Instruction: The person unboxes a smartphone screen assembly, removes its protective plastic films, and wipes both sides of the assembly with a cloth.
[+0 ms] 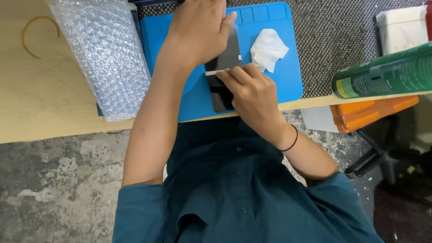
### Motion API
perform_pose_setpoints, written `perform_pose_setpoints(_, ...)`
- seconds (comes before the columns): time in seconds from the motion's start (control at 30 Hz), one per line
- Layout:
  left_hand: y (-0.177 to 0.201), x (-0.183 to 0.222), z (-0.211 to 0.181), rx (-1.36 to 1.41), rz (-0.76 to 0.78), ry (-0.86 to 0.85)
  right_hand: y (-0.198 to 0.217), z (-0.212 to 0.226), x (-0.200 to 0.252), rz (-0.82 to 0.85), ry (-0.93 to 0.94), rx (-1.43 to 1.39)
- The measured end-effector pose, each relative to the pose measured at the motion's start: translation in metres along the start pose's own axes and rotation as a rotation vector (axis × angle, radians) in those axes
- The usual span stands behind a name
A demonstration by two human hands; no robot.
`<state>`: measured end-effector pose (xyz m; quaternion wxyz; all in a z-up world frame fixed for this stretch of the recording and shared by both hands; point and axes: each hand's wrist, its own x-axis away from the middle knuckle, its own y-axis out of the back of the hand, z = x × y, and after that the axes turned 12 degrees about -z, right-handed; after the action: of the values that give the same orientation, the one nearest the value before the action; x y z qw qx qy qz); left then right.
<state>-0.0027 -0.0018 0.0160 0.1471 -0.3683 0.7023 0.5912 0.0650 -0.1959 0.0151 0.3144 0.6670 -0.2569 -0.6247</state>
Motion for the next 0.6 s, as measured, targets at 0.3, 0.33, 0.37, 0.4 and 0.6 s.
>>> perform_pose_setpoints(0.3, -0.010, 0.004, 0.004, -0.070, 0.067, 0.039, 0.048, 0.018, 0.026, 0.140, -0.003, -0.157)
perform_pose_setpoints(0.33, -0.010, 0.005, 0.004, -0.066, 0.071, 0.043, 0.046, 0.019, 0.024, 0.146, -0.005, -0.160)
perform_pose_setpoints(0.37, -0.009, 0.006, 0.003, -0.028, 0.039, 0.033, 0.046, 0.019, 0.023, 0.132, -0.021, -0.137)
perform_pose_setpoints(0.4, -0.008, 0.005, 0.003, 0.009, 0.007, 0.018, 0.044, 0.019, 0.020, 0.113, -0.039, -0.113)
perform_pose_setpoints(0.6, -0.006, 0.001, 0.004, 0.054, -0.005, 0.020, 0.008, 0.000, -0.002, 0.043, -0.039, -0.071)
